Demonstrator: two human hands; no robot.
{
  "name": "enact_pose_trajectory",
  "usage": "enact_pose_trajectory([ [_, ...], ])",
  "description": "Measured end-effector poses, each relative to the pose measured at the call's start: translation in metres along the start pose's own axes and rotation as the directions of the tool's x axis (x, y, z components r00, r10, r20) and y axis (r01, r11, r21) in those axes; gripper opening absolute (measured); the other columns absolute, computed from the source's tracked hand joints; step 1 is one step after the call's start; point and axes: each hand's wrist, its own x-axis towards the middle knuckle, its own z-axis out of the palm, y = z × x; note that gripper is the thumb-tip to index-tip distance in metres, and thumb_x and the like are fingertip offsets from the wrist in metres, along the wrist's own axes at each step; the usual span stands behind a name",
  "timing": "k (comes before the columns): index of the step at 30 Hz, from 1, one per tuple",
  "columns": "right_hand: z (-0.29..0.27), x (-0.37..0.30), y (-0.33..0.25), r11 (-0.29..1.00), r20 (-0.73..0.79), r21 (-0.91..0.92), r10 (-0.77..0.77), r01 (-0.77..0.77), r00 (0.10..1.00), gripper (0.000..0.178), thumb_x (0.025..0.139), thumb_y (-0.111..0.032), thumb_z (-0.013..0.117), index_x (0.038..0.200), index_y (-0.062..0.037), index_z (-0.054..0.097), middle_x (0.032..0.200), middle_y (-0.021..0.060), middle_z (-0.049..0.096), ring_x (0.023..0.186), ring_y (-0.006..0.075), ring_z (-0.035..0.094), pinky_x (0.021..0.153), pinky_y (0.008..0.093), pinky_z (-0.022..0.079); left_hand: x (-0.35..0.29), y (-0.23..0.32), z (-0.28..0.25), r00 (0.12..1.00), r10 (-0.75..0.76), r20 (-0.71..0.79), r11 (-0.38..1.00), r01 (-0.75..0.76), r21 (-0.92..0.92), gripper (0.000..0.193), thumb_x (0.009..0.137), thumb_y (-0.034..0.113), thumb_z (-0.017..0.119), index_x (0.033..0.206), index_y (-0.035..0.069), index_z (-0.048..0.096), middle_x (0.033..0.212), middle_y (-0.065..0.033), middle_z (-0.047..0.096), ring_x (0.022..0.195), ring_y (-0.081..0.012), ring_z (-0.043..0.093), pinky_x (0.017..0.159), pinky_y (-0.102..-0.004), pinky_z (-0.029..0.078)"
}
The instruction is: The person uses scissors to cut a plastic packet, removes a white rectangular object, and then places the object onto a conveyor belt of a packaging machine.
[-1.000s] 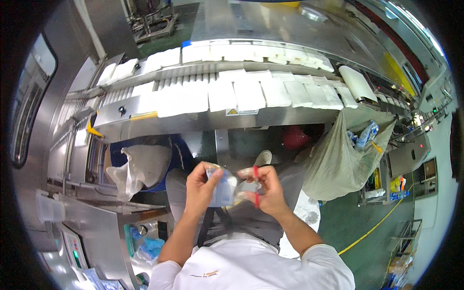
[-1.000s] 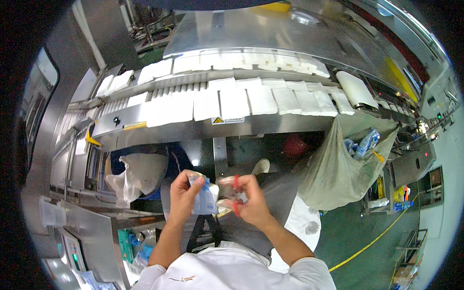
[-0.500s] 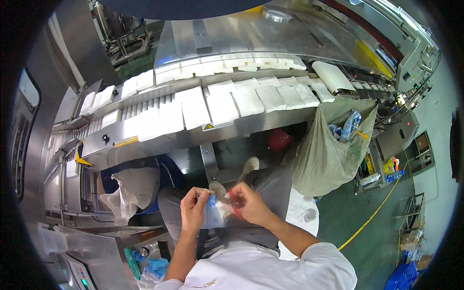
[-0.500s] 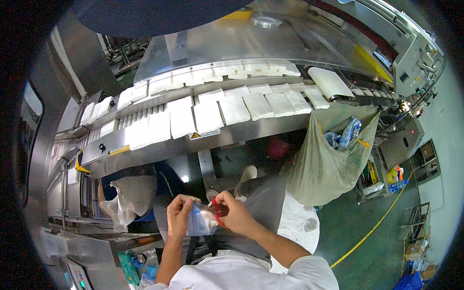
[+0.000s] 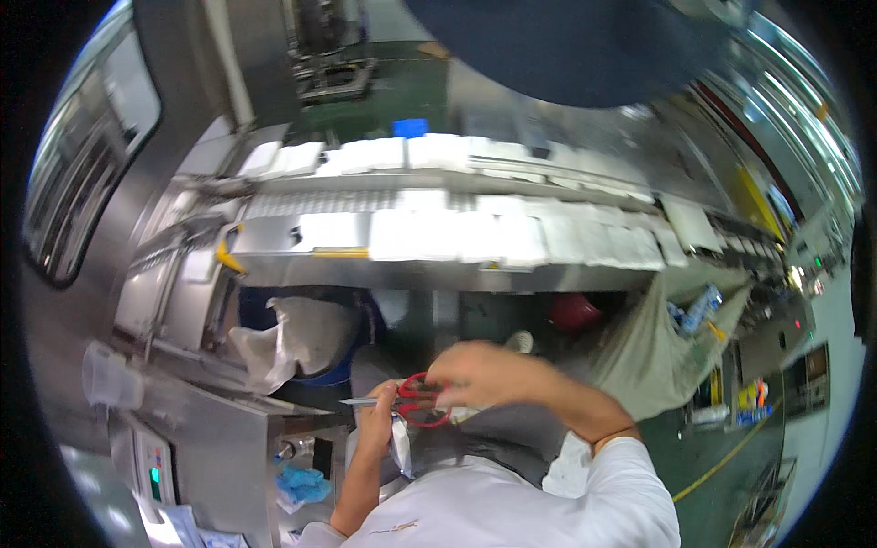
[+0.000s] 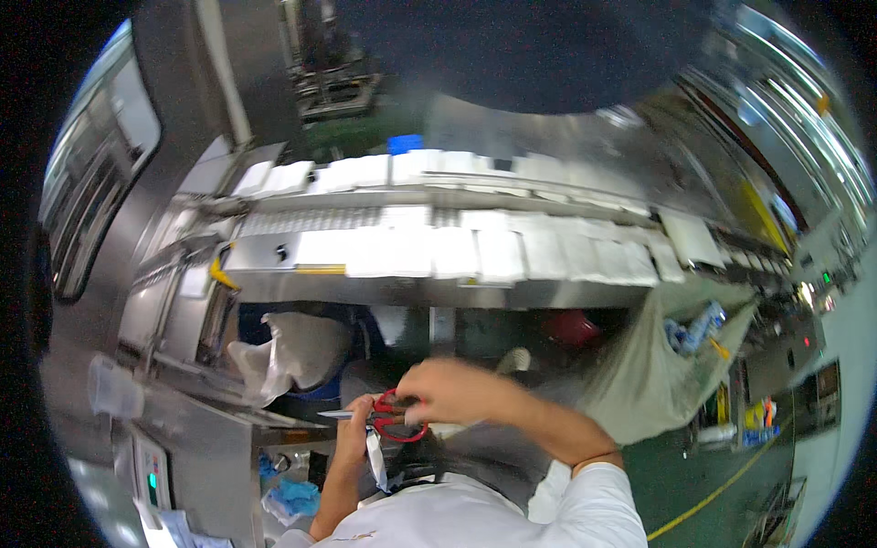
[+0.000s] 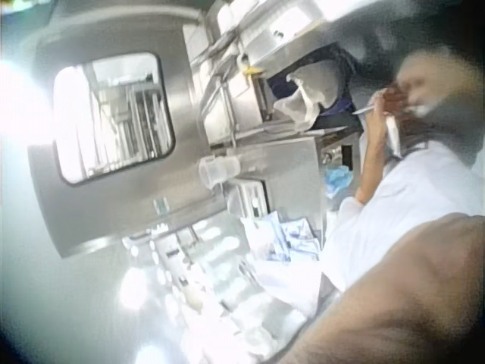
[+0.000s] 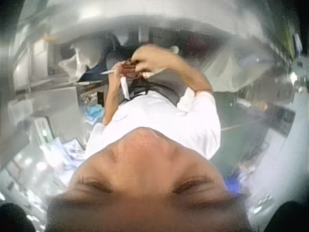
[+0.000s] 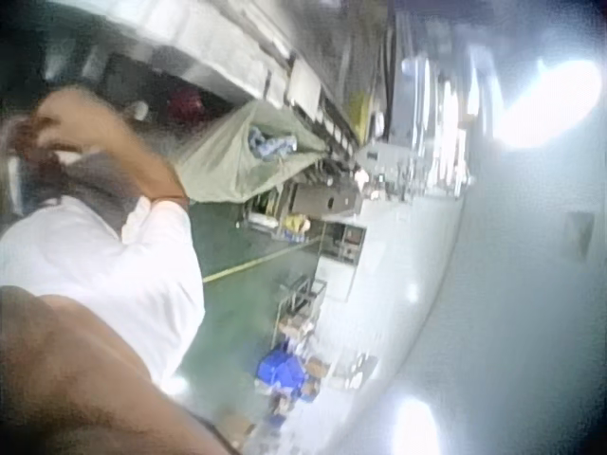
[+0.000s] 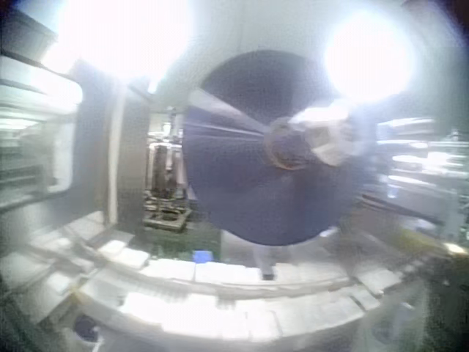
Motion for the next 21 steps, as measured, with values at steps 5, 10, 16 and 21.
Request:
enact_pose_trajectory([
  [5, -0.127, 0.140, 0.028, 0.986, -0.428, -0.017, 0.142, -0.166, 0.892, 0.033, 0.099, -0.027, 0.060, 0.108, 0.0029, 0.071, 0.099, 0.0169, 0.074, 0.087, 0.0238, 0.071, 0.081, 0.0387, 0.056, -0.029, 0.013, -0.039, 0.981, -0.156, 0.115, 0.976, 0.171, -0.136, 0.039, 0.108, 0.032, 0.051, 0.117, -0.001, 0.069, 0.113, -0.0110, 0.073, 0.105, -0.0168, 0.065, 0.093, -0.0321, 0.051],
  [10, -0.155, 0.287, 0.158, 0.910, -0.272, -0.071, 0.377, -0.409, 0.886, 0.042, 0.096, -0.036, 0.060, 0.092, 0.0041, 0.072, 0.075, 0.0154, 0.068, 0.063, 0.0241, 0.064, 0.062, 0.0406, 0.055, -0.028, -0.003, -0.042, 0.997, -0.060, 0.048, 0.987, 0.052, 0.152, 0.042, 0.108, 0.035, 0.051, 0.122, 0.000, 0.068, 0.117, -0.0098, 0.073, 0.107, -0.0167, 0.065, 0.091, -0.0318, 0.051],
  [16, -0.097, 0.380, 0.151, 0.777, -0.344, -0.140, 0.543, -0.614, 0.766, 0.052, 0.094, -0.047, 0.056, 0.119, -0.0054, 0.074, 0.127, 0.0180, 0.070, 0.116, 0.0363, 0.067, 0.098, 0.0494, 0.053, -0.052, -0.002, -0.050, 0.977, -0.197, -0.079, 0.973, 0.185, -0.134, 0.037, 0.107, 0.031, 0.055, 0.115, -0.001, 0.070, 0.103, -0.0120, 0.073, 0.088, -0.0186, 0.069, 0.079, -0.0309, 0.055],
  [21, -0.100, 0.367, 0.139, 0.566, -0.481, 0.155, 0.759, -0.809, 0.439, 0.030, 0.086, -0.022, 0.072, 0.111, -0.0074, 0.078, 0.117, 0.0153, 0.075, 0.105, 0.0293, 0.074, 0.085, 0.0426, 0.059, -0.050, 0.000, -0.057, 0.959, -0.271, -0.078, 0.959, 0.263, -0.104, 0.036, 0.107, 0.030, 0.055, 0.107, -0.001, 0.073, 0.098, -0.0124, 0.073, 0.080, -0.0165, 0.067, 0.072, -0.0282, 0.054],
])
